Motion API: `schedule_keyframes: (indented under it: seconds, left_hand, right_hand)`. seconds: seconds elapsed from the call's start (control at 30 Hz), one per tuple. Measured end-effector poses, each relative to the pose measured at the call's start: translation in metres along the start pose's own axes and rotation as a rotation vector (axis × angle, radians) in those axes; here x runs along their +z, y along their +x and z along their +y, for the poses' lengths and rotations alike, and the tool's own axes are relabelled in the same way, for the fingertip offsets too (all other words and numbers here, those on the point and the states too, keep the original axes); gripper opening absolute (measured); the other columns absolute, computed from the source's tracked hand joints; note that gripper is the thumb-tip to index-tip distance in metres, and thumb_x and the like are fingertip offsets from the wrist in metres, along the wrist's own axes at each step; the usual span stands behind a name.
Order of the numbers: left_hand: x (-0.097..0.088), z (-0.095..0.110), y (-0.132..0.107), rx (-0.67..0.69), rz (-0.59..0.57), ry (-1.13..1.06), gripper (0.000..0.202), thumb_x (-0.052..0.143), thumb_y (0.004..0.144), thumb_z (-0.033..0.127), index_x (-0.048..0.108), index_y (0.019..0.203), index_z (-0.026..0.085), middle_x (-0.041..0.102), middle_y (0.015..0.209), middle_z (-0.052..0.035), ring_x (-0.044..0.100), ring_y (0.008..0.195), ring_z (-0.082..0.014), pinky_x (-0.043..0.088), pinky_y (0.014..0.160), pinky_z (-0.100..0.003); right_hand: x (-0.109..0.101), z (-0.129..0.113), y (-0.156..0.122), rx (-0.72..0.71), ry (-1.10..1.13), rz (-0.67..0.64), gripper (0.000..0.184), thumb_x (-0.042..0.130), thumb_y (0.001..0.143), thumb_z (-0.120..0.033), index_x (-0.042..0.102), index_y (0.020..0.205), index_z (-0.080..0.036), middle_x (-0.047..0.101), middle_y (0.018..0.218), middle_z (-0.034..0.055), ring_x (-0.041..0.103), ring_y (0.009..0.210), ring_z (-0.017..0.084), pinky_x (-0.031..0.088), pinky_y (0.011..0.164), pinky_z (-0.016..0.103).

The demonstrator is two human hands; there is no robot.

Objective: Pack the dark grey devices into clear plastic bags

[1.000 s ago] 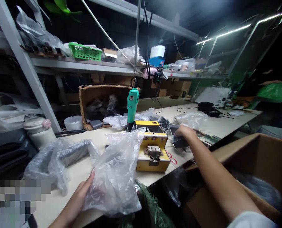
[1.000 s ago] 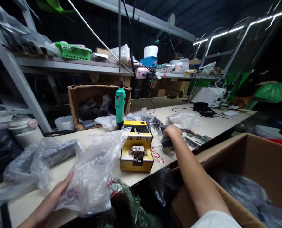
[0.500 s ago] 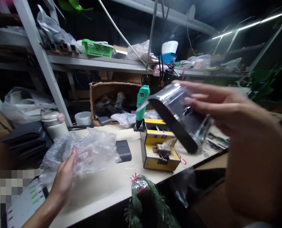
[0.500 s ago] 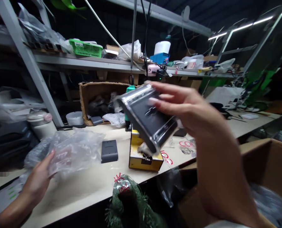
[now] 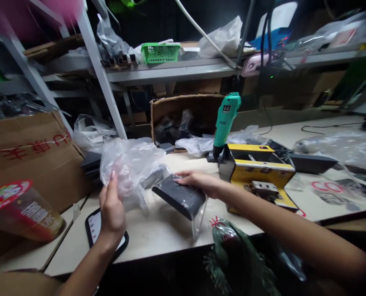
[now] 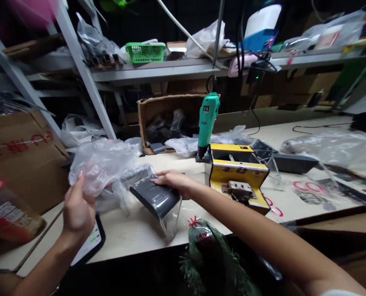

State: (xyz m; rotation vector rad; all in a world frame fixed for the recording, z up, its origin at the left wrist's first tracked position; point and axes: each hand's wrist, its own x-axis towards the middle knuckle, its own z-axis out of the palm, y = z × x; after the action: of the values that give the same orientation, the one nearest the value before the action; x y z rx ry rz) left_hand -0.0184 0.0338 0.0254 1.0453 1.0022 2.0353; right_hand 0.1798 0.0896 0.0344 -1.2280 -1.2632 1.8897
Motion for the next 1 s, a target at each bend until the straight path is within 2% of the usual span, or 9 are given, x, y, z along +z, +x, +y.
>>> schedule_keyframes:
  seconds: [0.1, 0.2, 0.33, 0.47, 0.53, 0.63, 0.73, 0.83, 1.0]
  left_hand:
    - [0.002, 0.009, 0.004, 0.096, 0.033, -0.027, 0.026, 0.054, 0.083, 0.032, 0.065, 0.104, 0.022, 0.063, 0.113, 0.0000, 0.049, 0.115, -0.0225, 0.033, 0.105, -0.038]
    - [0.002, 0.013, 0.005, 0.121, 0.029, -0.009, 0.024, 0.054, 0.083, 0.032, 0.066, 0.102, 0.024, 0.064, 0.110, 0.0025, 0.048, 0.116, -0.0217, 0.030, 0.106, -0.037]
    - [0.001, 0.015, 0.004, 0.111, 0.047, -0.006, 0.021, 0.055, 0.082, 0.033, 0.067, 0.096, 0.023, 0.066, 0.107, 0.0014, 0.050, 0.114, -0.0225, 0.034, 0.105, -0.037]
    - [0.003, 0.021, 0.004, 0.099, 0.060, -0.033, 0.020, 0.056, 0.081, 0.033, 0.068, 0.093, 0.023, 0.067, 0.103, 0.0008, 0.052, 0.111, -0.0227, 0.039, 0.100, -0.035]
    - [0.003, 0.023, 0.003, 0.085, 0.058, -0.037, 0.020, 0.055, 0.081, 0.033, 0.067, 0.094, 0.022, 0.067, 0.103, 0.0009, 0.053, 0.110, -0.0225, 0.041, 0.099, -0.035]
    - [0.002, 0.024, 0.003, 0.087, 0.057, -0.030, 0.021, 0.055, 0.081, 0.031, 0.067, 0.095, 0.022, 0.067, 0.102, 0.0012, 0.055, 0.109, -0.0216, 0.042, 0.098, -0.034]
    - [0.001, 0.023, 0.003, 0.065, 0.050, -0.011, 0.020, 0.057, 0.080, 0.029, 0.067, 0.096, 0.022, 0.067, 0.104, 0.0015, 0.053, 0.111, -0.0210, 0.040, 0.100, -0.033]
    - [0.002, 0.025, 0.002, -0.022, 0.010, 0.004, 0.020, 0.061, 0.077, 0.028, 0.067, 0.095, 0.022, 0.067, 0.105, 0.0008, 0.053, 0.111, -0.0221, 0.041, 0.098, -0.033]
    - [0.008, 0.036, -0.003, -0.227, -0.132, 0.006, 0.026, 0.068, 0.068, 0.026, 0.067, 0.093, 0.020, 0.070, 0.090, -0.0016, 0.062, 0.093, -0.0232, 0.050, 0.080, -0.029]
  right_hand:
    - [0.007, -0.011, -0.012, -0.078, -0.058, 0.088, 0.074, 0.060, 0.073, -0.009, 0.027, 0.137, -0.025, 0.065, 0.090, 0.0043, 0.055, 0.051, 0.008, 0.046, 0.048, 0.018]
    - [0.015, -0.011, -0.022, -0.038, -0.086, 0.098, 0.077, 0.054, 0.076, -0.010, 0.016, 0.139, -0.033, 0.064, 0.093, 0.0040, 0.051, 0.044, 0.006, 0.046, 0.045, 0.021]
    - [0.022, -0.002, -0.018, -0.009, -0.060, 0.001, 0.053, 0.049, 0.079, -0.014, 0.038, 0.129, -0.026, 0.056, 0.111, 0.0084, 0.064, 0.062, 0.014, 0.054, 0.059, 0.030]
    - [0.028, 0.016, 0.000, 0.007, -0.236, -0.086, 0.040, 0.043, 0.080, -0.009, 0.049, 0.119, -0.013, 0.054, 0.107, 0.0129, 0.064, 0.069, 0.015, 0.055, 0.067, 0.032]
    - [0.030, 0.026, 0.010, -0.178, -0.509, -0.023, 0.043, 0.043, 0.077, -0.007, 0.052, 0.118, -0.015, 0.051, 0.109, 0.0126, 0.063, 0.070, 0.015, 0.054, 0.068, 0.035]
    - [0.030, 0.035, 0.023, -0.697, -1.032, 0.119, 0.052, 0.050, 0.071, -0.006, 0.051, 0.122, -0.018, 0.044, 0.119, 0.0139, 0.057, 0.092, 0.022, 0.049, 0.078, 0.041]
    - [0.029, 0.034, 0.033, -1.015, -1.387, -0.043, 0.069, 0.057, 0.064, -0.004, 0.041, 0.130, -0.017, 0.034, 0.134, 0.0153, 0.036, 0.121, 0.029, 0.039, 0.093, 0.045]
    - [0.032, 0.028, 0.038, -1.029, -1.575, -0.193, 0.064, 0.067, 0.061, -0.012, 0.050, 0.122, -0.014, 0.048, 0.124, 0.0141, 0.037, 0.119, 0.030, 0.028, 0.099, 0.050]
    - [0.038, 0.027, 0.037, -0.962, -1.487, 0.031, 0.075, 0.081, 0.049, -0.037, 0.056, 0.116, -0.016, 0.051, 0.123, 0.0138, 0.050, 0.103, 0.030, 0.039, 0.089, 0.039]
